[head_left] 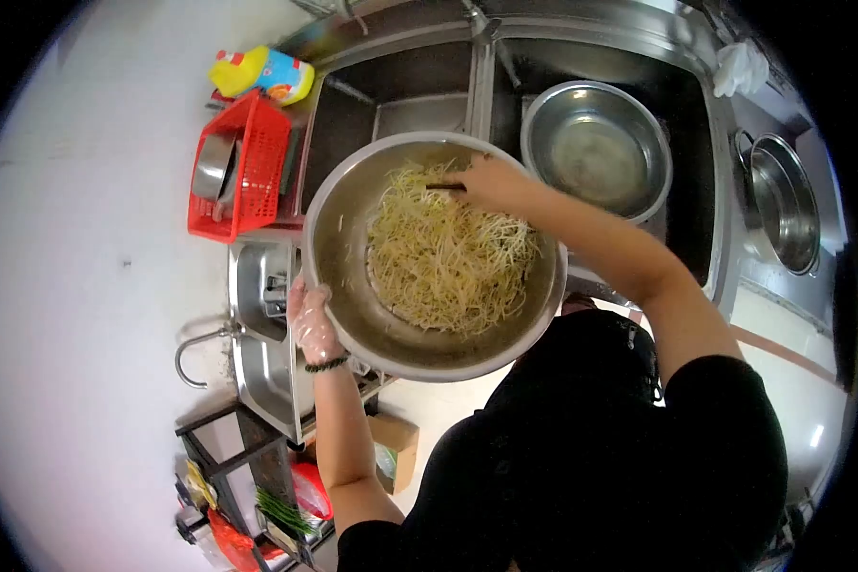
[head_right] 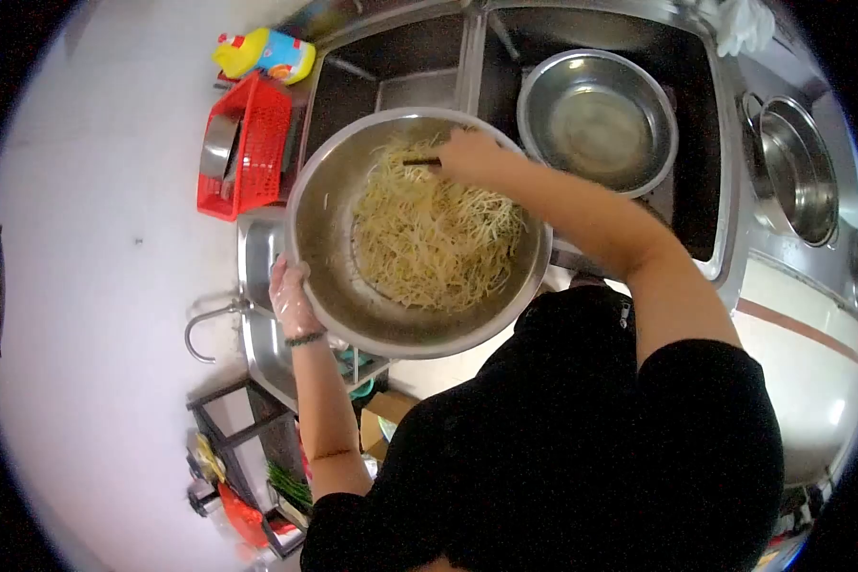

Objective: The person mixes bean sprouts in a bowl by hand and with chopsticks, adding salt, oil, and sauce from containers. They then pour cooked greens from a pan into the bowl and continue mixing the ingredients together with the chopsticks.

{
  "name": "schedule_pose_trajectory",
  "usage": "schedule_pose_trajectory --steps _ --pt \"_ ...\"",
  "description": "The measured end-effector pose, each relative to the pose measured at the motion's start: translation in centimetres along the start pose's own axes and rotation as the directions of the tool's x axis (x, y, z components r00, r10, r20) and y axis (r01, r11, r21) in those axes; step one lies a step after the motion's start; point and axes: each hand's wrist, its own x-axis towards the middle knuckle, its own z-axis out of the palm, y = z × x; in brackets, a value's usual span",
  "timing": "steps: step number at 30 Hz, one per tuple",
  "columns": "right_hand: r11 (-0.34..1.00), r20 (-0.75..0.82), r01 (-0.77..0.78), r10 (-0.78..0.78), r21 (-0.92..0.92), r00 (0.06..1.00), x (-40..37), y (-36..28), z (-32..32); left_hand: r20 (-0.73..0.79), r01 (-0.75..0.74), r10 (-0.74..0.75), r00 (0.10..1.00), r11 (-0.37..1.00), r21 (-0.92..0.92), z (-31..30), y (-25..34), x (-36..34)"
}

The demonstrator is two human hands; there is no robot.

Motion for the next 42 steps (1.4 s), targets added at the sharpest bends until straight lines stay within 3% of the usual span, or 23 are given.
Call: schedule_pose_trajectory --steps 1,2,5,9,11,14,19,21,22,27,29,33,37,39,42 --pt "0.989 0.024 -0.061 0.058 0.138 0.998 -0.8 0.3 0.7 0.010 0.041 -0.041 0.999 0.998 -0.045 0.3 0.3 -0.2" --pt "0.995 -0.047 0.008 -0.004 0.096 0.999 -0.3 0.8 3.8 0.023 0.069 -0.067 0.997 0.996 -0.050 0.0 0.4 0.0" --pt "0.996 -0.166 -0.033 0.048 0.087 0.985 -3.7 -4.1 5.1 0.125 0.042 -0.035 0.992 0.998 -0.055 2.1 3.6 -1.4" --pt "0.973 -0.126 -0.043 0.073 0.227 0.989 -3.2 -4.8 4.5 0.138 0.066 -0.063 0.989 0.998 -0.018 4.7 6.2 -2.5" --pt "0.971 -0.115 -0.029 0.058 0.239 0.992 -3.2 -4.6 4.1 0.190 0.010 -0.016 0.982 0.999 0.033 5.6 7.0 -2.2" --pt "0.952 -0.087 -0.008 0.037 0.307 0.996 -3.4 -3.7 3.6 0.419 -0.030 -0.005 0.908 0.997 0.077 8.6 9.8 -3.1" --pt "0.901 -0.110 0.025 0.025 0.433 0.994 -3.4 -2.2 3.3 0.481 -0.016 -0.082 0.873 0.981 0.195 12.5 12.6 -3.6" --pt "0.874 -0.118 0.038 0.023 0.485 0.993 -3.6 -1.5 2.8 0.564 0.018 -0.119 0.817 0.983 0.182 14.3 13.9 -4.2" --pt "0.850 -0.109 0.057 0.001 0.523 0.994 -3.8 -1.4 2.5 0.515 -0.010 -0.108 0.850 0.975 0.220 15.4 14.2 -4.7" --pt "0.808 -0.117 0.073 -0.006 0.584 0.993 -5.0 -1.2 2.3 0.640 0.012 -0.130 0.758 0.983 0.186 16.8 14.9 -5.4" --pt "0.807 -0.058 0.049 -0.019 0.588 0.998 -5.1 -1.0 1.5 0.600 -0.036 -0.059 0.798 0.989 0.145 18.1 14.8 -5.7" --pt "0.782 -0.061 0.074 -0.047 0.619 0.997 -5.5 -0.9 1.6 0.693 -0.035 -0.161 0.703 0.965 0.260 16.8 15.3 -4.8" --pt "0.766 -0.071 0.080 -0.046 0.638 0.996 -4.9 -0.6 2.0 0.666 -0.017 -0.194 0.720 0.955 0.296 17.3 15.3 -4.8" --pt "0.765 -0.094 0.100 -0.052 0.636 0.994 -5.2 -1.1 2.4 0.621 -0.114 -0.077 0.780 0.958 0.262 17.2 15.1 -6.0" --pt "0.764 -0.105 0.100 -0.042 0.637 0.994 -4.9 -1.2 2.4 0.599 -0.060 -0.079 0.797 0.976 0.210 17.3 14.9 -5.5"
